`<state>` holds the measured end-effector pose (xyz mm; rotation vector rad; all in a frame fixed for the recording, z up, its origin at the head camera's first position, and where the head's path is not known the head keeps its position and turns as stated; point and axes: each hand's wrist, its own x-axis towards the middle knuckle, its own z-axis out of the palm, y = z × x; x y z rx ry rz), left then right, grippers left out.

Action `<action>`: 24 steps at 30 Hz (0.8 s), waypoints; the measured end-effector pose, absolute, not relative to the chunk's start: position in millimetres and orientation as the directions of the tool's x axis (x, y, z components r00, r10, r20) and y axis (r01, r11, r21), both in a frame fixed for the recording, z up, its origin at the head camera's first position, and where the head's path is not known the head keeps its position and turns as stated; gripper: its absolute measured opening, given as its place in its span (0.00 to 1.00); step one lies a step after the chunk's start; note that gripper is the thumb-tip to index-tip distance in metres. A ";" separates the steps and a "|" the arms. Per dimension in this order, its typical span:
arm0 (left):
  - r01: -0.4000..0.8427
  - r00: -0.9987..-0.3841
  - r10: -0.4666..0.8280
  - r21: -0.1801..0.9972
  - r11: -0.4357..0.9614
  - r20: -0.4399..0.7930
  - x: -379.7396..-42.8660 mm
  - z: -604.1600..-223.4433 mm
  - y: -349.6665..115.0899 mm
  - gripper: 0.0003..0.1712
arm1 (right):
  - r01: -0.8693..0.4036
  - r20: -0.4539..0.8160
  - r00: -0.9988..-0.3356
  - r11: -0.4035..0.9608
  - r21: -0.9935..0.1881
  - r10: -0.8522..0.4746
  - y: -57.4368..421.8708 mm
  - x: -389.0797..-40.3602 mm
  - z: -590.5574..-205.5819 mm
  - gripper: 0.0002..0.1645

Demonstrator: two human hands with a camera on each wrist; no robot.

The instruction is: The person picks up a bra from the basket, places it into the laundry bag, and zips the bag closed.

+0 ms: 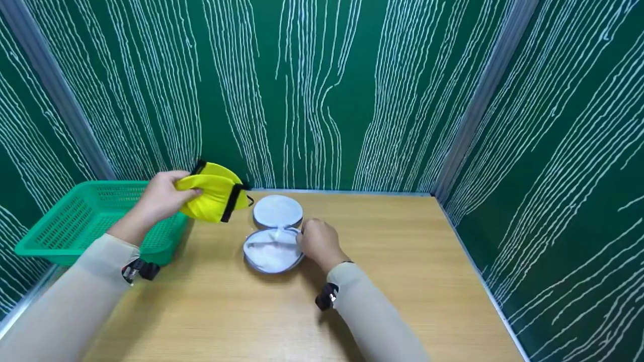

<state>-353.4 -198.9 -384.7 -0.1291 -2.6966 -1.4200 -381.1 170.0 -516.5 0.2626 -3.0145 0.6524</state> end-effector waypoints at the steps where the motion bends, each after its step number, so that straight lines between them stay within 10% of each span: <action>1: 0.126 -0.991 0.040 0.814 0.567 0.126 -353.4 -387.2 -195.6 0.19 | -0.176 0.081 -0.984 0.897 -0.407 -0.156 170.0 -381.1 -516.8 0.09; 24: 0.146 -0.980 0.195 0.775 0.615 0.030 -357.7 -458.6 -104.9 0.16 | -0.111 0.021 -0.992 0.798 -0.592 -0.122 162.9 -379.7 -512.5 0.07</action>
